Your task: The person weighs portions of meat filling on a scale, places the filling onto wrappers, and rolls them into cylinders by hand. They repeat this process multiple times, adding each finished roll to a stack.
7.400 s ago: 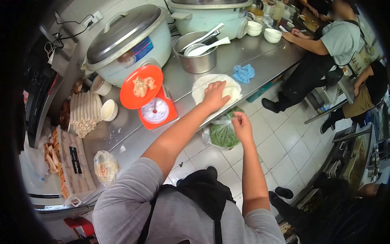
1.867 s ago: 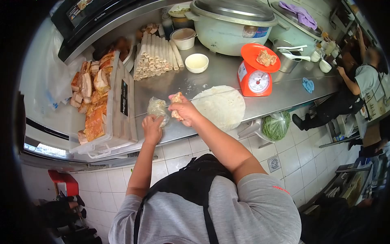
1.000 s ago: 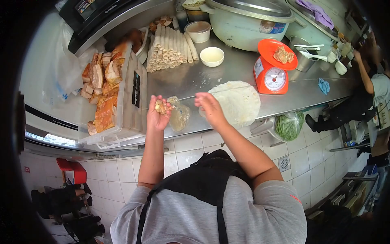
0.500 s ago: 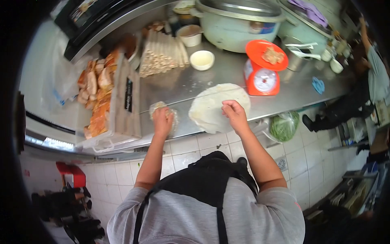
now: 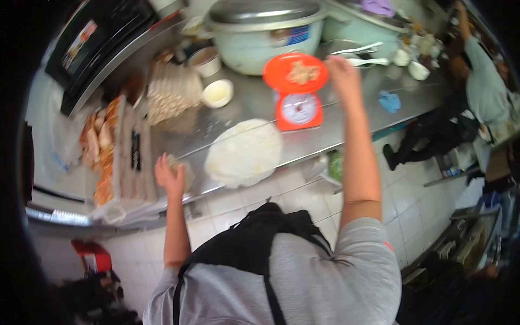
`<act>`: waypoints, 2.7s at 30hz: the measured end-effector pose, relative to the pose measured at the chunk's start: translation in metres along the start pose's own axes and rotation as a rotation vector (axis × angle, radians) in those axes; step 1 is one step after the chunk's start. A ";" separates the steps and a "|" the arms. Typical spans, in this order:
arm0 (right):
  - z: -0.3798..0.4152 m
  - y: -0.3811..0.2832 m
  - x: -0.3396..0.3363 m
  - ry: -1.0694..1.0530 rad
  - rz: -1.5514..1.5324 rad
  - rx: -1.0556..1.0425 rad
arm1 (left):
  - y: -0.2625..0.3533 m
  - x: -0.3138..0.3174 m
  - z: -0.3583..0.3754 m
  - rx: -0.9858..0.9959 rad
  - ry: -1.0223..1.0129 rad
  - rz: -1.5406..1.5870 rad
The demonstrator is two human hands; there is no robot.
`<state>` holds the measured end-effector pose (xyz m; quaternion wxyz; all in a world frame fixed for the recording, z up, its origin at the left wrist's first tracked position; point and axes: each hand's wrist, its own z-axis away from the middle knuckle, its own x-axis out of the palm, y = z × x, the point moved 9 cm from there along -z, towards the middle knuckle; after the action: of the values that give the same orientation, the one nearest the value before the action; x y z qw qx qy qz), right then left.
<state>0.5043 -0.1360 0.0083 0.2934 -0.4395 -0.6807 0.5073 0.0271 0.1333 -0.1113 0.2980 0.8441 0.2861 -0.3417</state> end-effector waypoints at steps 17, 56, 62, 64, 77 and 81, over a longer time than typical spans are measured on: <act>-0.058 -0.012 0.036 -0.165 0.545 -0.208 | -0.020 0.040 0.020 0.089 -0.363 -0.349; -0.045 0.050 0.093 -0.469 -0.032 0.327 | 0.039 0.093 0.029 -0.549 -0.500 0.445; 0.048 -0.007 0.172 -0.902 -0.075 0.306 | 0.005 0.089 0.035 -0.677 -0.492 0.657; 0.084 -0.005 0.198 -0.943 -0.091 0.311 | -0.008 0.074 0.029 -0.489 -0.406 0.552; 0.216 0.101 0.312 -1.085 0.441 0.052 | 0.078 0.019 0.029 0.144 -0.199 0.331; 0.234 0.072 0.289 -0.671 0.548 -0.462 | 0.102 0.051 0.041 0.232 -0.274 0.415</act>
<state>0.2008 0.0289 -0.1462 -0.1917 -0.4683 -0.6918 0.5152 0.1110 0.0519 -0.1418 0.2988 0.8590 0.0229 -0.4151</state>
